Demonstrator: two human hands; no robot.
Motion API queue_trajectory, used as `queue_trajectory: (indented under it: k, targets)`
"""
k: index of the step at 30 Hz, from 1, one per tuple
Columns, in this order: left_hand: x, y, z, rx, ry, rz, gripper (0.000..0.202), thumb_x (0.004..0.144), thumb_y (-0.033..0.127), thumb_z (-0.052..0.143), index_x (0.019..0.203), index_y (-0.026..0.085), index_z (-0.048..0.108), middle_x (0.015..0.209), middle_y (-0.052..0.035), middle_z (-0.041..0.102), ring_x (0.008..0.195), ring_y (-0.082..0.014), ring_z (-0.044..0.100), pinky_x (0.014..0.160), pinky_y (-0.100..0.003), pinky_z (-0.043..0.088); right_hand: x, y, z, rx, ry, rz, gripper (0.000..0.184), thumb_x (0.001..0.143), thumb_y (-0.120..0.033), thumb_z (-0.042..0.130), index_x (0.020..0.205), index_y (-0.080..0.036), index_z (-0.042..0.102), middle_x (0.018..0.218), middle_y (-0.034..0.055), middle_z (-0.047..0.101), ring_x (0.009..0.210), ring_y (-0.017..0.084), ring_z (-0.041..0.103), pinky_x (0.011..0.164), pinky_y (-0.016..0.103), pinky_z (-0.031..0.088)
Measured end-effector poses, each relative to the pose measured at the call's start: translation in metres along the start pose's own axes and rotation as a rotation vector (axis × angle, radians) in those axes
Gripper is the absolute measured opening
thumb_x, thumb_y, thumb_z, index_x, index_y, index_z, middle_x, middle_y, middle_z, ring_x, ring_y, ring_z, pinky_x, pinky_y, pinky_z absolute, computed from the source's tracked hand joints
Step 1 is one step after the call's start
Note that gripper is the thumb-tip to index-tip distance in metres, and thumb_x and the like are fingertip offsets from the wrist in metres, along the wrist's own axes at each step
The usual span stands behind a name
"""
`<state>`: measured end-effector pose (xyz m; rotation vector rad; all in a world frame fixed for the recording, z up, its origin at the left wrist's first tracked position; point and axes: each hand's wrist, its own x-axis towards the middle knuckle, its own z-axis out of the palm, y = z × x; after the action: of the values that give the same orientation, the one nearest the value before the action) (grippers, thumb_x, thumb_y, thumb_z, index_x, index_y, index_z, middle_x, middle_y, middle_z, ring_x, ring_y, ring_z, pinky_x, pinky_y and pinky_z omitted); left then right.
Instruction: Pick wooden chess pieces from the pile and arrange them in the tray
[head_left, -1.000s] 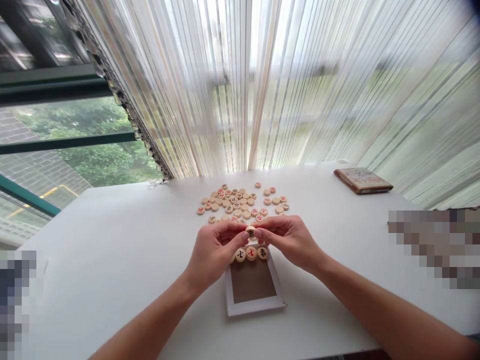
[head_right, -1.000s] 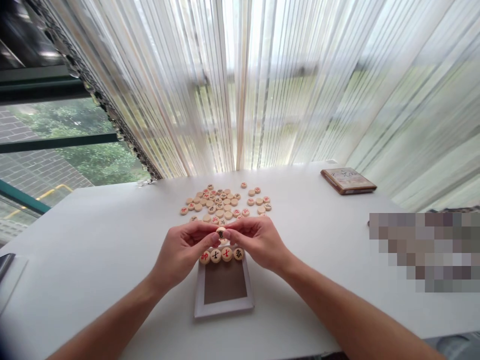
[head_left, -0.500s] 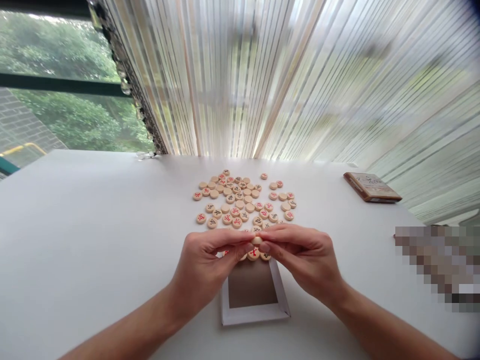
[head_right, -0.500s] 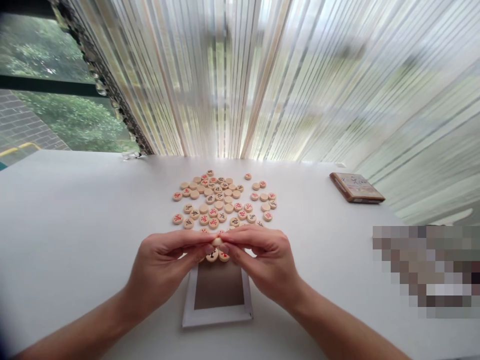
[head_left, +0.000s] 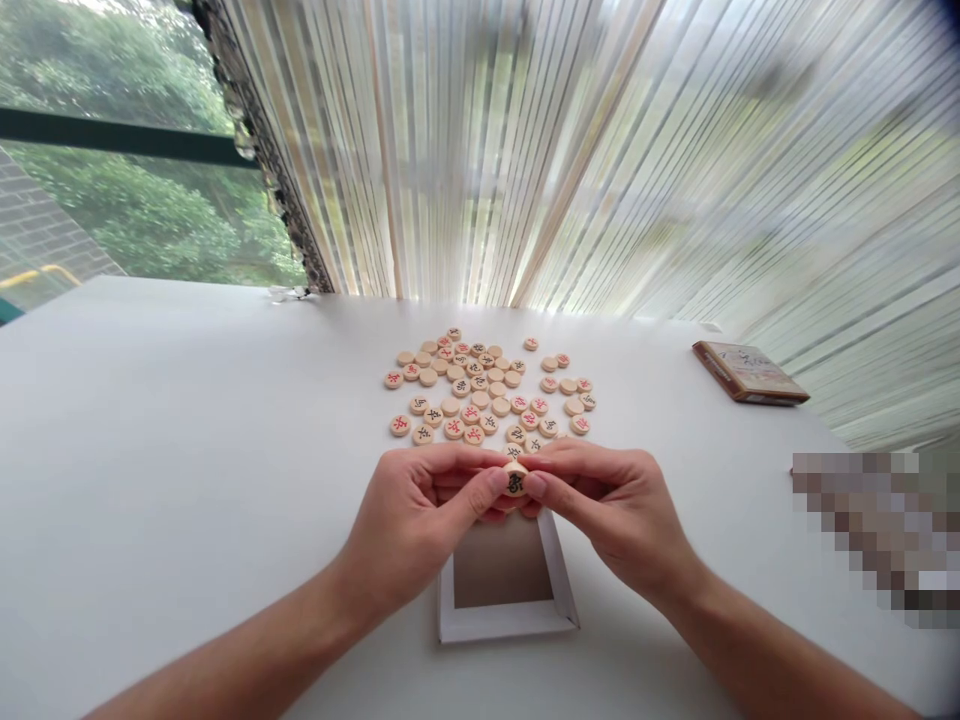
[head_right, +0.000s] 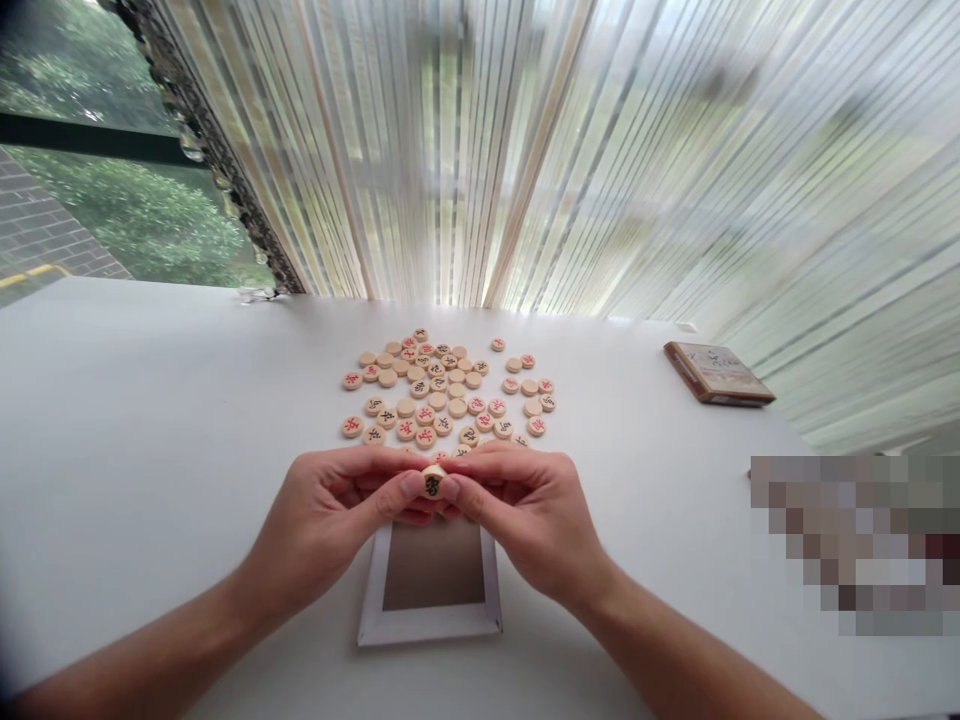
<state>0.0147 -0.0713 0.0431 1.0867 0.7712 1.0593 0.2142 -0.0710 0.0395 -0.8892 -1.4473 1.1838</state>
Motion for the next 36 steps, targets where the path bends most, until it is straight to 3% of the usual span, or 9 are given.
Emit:
queue_trajectory:
  k: [12, 18, 26, 30, 36]
  targets:
    - [-0.0021, 0.0003, -0.0010, 0.004, -0.006, -0.016, 0.016, 0.090, 0.024, 0.084, 0.106, 0.019, 0.085, 0.092, -0.0049, 0.086, 0.085, -0.0189, 0.084, 0.080, -0.022, 0.070, -0.0015, 0.0007, 0.0004, 0.018, 0.013, 0.012, 0.010, 0.086, -0.022, 0.087, 0.095, -0.026, 0.089, 0.086, 0.0063, 0.082, 0.074, 0.016, 0.075, 0.065, 0.023, 0.062]
    - [-0.0021, 0.0005, 0.0027, 0.038, 0.020, 0.035, 0.010, 0.084, 0.019, 0.088, 0.094, 0.018, 0.086, 0.094, -0.0043, 0.086, 0.091, -0.0197, 0.084, 0.084, -0.020, 0.069, -0.0001, 0.0006, -0.0002, -0.010, 0.027, -0.039, 0.012, 0.082, -0.019, 0.089, 0.093, -0.025, 0.088, 0.087, 0.0059, 0.081, 0.078, 0.015, 0.073, 0.066, 0.021, 0.061]
    - [-0.0022, 0.0002, 0.0041, 0.056, 0.035, 0.002, 0.018, 0.079, 0.022, 0.091, 0.095, 0.016, 0.086, 0.096, -0.0066, 0.086, 0.094, -0.0238, 0.083, 0.088, -0.028, 0.070, 0.0007, 0.0037, -0.0012, 0.037, -0.014, -0.032, 0.016, 0.084, -0.016, 0.087, 0.095, -0.026, 0.087, 0.091, 0.0048, 0.078, 0.082, 0.015, 0.073, 0.068, 0.022, 0.062]
    - [-0.0017, 0.0001, 0.0033, 0.092, 0.034, 0.018, 0.016, 0.084, 0.025, 0.088, 0.096, 0.016, 0.086, 0.097, -0.0075, 0.086, 0.094, -0.0241, 0.083, 0.087, -0.030, 0.070, 0.0012, 0.0036, -0.0013, 0.048, -0.013, -0.012, 0.013, 0.084, -0.017, 0.088, 0.094, -0.025, 0.087, 0.090, 0.0050, 0.079, 0.081, 0.015, 0.072, 0.070, 0.022, 0.062]
    - [-0.0004, 0.0010, -0.0002, 0.107, 0.026, 0.025, 0.018, 0.089, 0.024, 0.084, 0.106, 0.017, 0.086, 0.094, -0.0060, 0.086, 0.089, -0.0199, 0.083, 0.083, -0.023, 0.069, 0.0027, 0.0013, -0.0028, 0.040, -0.029, 0.065, 0.007, 0.088, -0.022, 0.085, 0.094, -0.024, 0.088, 0.081, 0.0036, 0.078, 0.075, 0.013, 0.070, 0.067, 0.020, 0.060]
